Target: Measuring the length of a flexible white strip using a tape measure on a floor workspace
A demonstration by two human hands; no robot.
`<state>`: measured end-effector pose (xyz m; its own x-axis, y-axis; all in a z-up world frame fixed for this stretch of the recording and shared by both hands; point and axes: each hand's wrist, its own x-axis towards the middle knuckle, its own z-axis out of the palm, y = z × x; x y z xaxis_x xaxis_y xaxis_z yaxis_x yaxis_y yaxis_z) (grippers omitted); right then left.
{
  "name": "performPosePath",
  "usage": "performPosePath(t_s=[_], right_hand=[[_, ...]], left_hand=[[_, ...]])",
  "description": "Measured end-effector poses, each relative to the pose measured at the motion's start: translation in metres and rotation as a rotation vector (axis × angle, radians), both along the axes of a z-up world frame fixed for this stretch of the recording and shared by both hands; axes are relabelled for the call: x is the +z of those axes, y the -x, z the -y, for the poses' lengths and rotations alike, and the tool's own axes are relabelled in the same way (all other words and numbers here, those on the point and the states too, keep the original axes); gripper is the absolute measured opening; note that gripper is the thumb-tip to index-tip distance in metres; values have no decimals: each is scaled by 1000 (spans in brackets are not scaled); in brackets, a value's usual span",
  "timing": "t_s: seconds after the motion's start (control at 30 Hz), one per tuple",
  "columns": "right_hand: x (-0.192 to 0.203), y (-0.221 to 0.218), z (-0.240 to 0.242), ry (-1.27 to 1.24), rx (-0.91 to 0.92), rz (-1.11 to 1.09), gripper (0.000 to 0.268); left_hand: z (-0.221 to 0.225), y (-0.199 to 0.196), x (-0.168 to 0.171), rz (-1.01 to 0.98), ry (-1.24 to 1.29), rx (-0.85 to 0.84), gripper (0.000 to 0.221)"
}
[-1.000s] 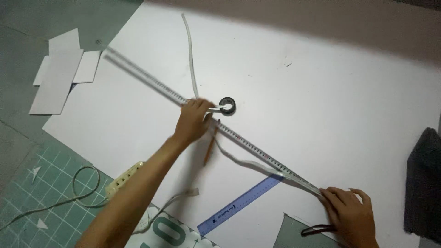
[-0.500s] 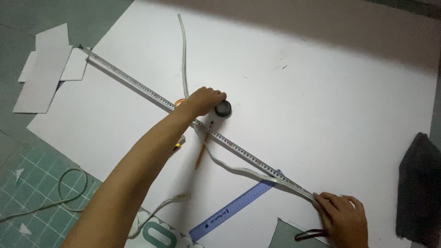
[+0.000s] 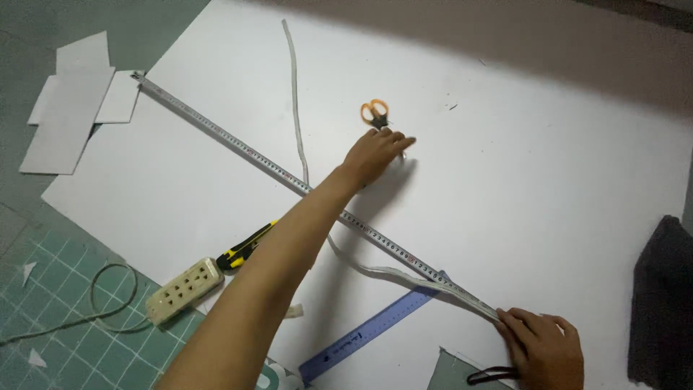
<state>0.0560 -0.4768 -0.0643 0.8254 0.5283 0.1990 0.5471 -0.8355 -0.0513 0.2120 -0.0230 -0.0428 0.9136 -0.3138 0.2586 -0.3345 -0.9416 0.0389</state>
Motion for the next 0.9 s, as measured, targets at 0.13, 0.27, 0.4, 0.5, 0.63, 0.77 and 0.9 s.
performPosePath(t_s=[0.13,0.27,0.4,0.5,0.63,0.77,0.9], right_hand=[[-1,0,0,72,-41,-14,33],[20,8,-12,-30,-21,54,29],[15,5,-7,-32,18,49,33],[5,4,-2,25,5,71,32],[5,4,-3,90,-2,115,32],[21,7,-11,59,7,128,27],[8,-1,-1,33,50,119,32]], left_hand=[[4,46,25,39,216,494,30],[0,130,58,-86,437,828,22],[20,209,74,-405,551,927,27],[28,228,50,-509,669,878,24],[36,250,27,-417,662,819,19],[23,286,-2,-387,270,760,27],[12,299,6,-322,105,822,22]])
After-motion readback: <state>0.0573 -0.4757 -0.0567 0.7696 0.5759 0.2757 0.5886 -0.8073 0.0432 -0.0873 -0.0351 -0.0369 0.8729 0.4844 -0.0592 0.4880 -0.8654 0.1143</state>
